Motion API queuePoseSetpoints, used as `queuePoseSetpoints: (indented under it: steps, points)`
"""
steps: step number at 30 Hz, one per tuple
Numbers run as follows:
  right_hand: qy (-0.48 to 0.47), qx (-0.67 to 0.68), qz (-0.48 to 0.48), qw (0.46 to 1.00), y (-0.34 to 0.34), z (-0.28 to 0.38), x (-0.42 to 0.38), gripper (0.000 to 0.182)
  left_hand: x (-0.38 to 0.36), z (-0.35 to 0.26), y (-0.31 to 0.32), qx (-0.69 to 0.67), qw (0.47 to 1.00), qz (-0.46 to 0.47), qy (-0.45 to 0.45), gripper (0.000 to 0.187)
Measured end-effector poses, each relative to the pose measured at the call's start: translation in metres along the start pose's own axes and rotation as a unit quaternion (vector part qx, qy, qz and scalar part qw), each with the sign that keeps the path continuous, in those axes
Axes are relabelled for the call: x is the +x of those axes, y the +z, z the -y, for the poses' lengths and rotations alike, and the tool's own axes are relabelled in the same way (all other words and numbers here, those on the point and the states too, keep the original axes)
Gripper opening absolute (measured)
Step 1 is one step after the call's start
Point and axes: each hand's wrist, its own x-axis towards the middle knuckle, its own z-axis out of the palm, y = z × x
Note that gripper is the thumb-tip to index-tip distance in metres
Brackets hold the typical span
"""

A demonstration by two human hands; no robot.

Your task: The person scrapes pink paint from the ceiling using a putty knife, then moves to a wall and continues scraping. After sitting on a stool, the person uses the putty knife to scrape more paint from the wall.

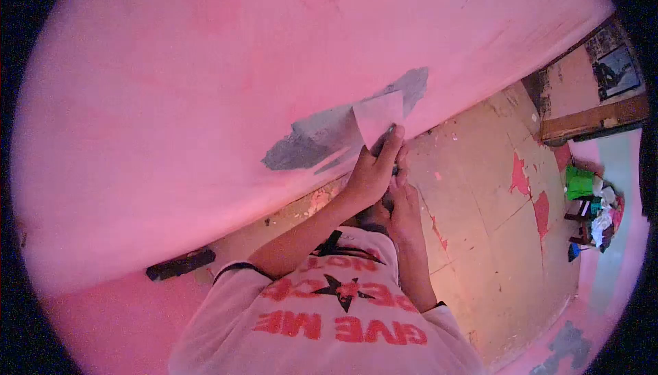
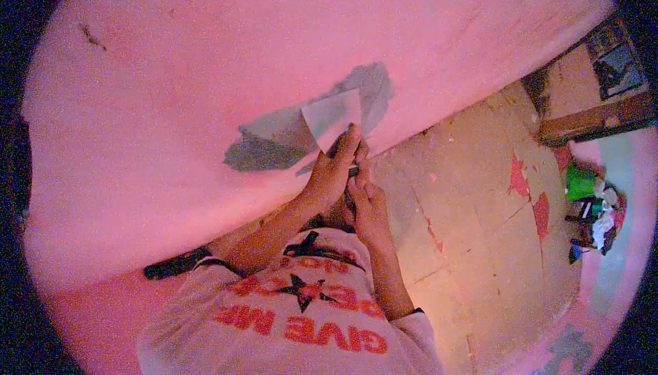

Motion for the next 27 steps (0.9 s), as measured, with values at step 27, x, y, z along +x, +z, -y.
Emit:
queuePoseSetpoints:
  steps: [27]
  points:
    - [-0.089, -0.578, -0.166, 0.794, -0.181, -0.034, 0.007, 0.016, -0.005, 0.179, -0.104, 0.447, 0.881, 0.152, -0.014, 0.048]
